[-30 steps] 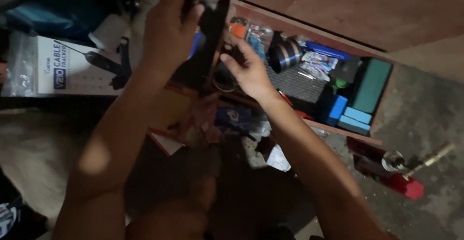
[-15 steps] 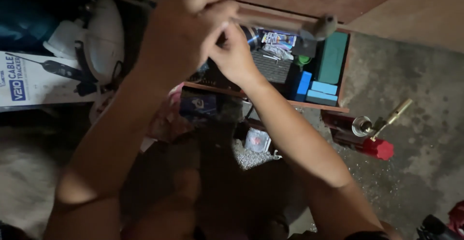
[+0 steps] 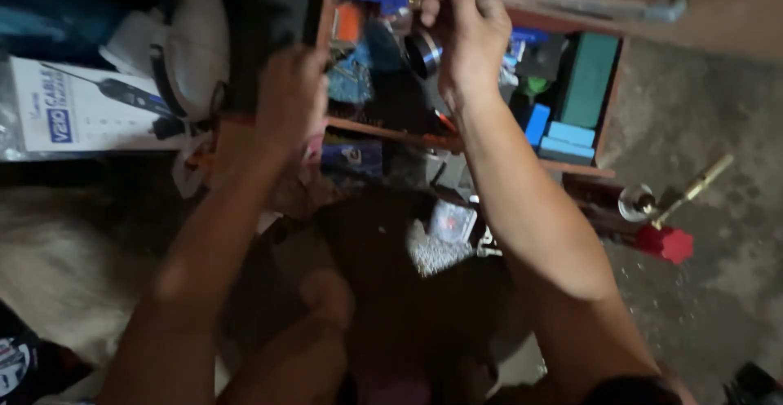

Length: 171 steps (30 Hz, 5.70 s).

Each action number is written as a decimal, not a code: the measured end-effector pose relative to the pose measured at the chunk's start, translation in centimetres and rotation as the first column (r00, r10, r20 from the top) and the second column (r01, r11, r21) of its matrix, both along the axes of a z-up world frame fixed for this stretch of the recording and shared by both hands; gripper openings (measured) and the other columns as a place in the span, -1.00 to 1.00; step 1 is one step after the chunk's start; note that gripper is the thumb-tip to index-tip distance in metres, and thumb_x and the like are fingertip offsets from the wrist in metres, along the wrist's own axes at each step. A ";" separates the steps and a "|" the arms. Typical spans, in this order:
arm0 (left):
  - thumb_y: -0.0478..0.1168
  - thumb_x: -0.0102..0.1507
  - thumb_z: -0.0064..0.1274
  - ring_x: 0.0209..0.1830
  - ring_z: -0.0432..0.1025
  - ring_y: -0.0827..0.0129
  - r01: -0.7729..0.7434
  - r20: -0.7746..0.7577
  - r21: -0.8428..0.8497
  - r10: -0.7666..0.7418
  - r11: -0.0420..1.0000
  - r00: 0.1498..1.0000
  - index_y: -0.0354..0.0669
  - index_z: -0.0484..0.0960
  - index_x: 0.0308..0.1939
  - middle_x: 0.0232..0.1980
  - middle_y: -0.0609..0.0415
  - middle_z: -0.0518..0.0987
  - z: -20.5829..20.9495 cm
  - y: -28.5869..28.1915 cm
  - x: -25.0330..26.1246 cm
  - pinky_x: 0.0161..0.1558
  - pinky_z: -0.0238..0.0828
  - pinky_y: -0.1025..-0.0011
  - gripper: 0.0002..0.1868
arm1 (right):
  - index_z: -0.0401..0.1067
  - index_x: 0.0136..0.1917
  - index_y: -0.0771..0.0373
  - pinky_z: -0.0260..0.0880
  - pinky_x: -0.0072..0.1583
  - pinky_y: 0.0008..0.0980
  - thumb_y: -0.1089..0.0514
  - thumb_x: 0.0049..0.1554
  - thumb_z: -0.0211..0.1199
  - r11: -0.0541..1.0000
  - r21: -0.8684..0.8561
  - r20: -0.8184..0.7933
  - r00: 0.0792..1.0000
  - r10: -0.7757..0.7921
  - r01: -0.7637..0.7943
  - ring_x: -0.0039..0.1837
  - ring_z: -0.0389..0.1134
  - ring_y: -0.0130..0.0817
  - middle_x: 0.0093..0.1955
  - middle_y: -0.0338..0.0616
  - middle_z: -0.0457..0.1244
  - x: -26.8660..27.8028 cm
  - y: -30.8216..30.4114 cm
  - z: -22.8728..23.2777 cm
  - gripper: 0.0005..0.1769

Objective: The recorder is seen organizing various tools and engine parts within a toolbox.

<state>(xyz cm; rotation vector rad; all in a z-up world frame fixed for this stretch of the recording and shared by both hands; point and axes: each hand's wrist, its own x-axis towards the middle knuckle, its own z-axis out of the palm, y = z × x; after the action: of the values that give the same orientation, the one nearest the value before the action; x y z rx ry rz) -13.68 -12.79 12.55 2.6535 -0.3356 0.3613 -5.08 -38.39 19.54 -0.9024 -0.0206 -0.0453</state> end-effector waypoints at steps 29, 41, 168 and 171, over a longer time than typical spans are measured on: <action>0.02 0.53 -0.24 -0.38 0.34 0.51 0.046 -0.204 -0.795 -0.338 0.606 0.919 -0.02 0.26 0.51 -0.30 0.22 0.41 10.4 -8.2 9.9 -0.35 0.37 0.49 -0.51 | 0.25 0.52 0.30 0.36 -0.10 -0.52 -0.18 0.45 -0.09 0.761 -0.647 0.068 0.991 0.117 -0.046 -0.16 0.40 -0.46 -0.22 -0.23 0.23 -3.8 -5.6 5.6 -0.39; -0.13 0.43 0.08 -0.09 0.59 0.26 0.426 -0.088 -0.679 -0.643 0.597 0.761 -0.15 0.68 0.03 -0.10 0.09 0.68 14.8 -9.5 9.8 -0.01 0.51 0.36 -0.79 | 0.50 0.16 0.25 0.34 0.01 -0.47 -0.13 0.47 0.00 0.370 -0.923 0.186 0.965 0.185 0.107 -0.09 0.29 -0.51 -0.12 -0.30 0.31 -3.2 -8.2 6.8 -0.56; -0.23 0.32 0.33 -0.19 0.35 0.48 0.113 -0.102 -0.920 -0.506 0.376 0.856 -0.29 0.55 -0.05 -0.18 0.19 0.48 9.9 -15.0 3.7 -0.11 0.39 0.40 -0.71 | 0.44 0.23 0.35 0.40 0.20 -0.40 -0.06 0.39 0.14 0.953 -0.302 -0.072 0.997 0.014 -0.035 0.15 0.36 -0.43 0.10 -0.16 0.37 -5.0 -5.3 6.3 -0.58; -0.21 0.23 0.33 -0.16 0.39 0.48 0.292 -0.004 -0.842 -0.546 0.454 0.838 -0.29 0.53 0.09 -0.13 0.21 0.57 11.7 -14.8 4.3 -0.09 0.40 0.41 -0.57 | 0.41 0.19 0.29 0.45 0.14 -0.31 0.00 0.34 0.18 0.992 -0.127 -0.141 0.990 0.010 -0.028 0.10 0.39 -0.34 0.07 -0.13 0.35 -3.8 -6.4 6.4 -0.67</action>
<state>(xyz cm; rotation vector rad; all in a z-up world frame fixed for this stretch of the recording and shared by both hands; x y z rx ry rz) -9.37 -27.60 24.26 1.5611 -0.5635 -0.0484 -8.86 -44.75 25.96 -1.0322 0.1000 0.0375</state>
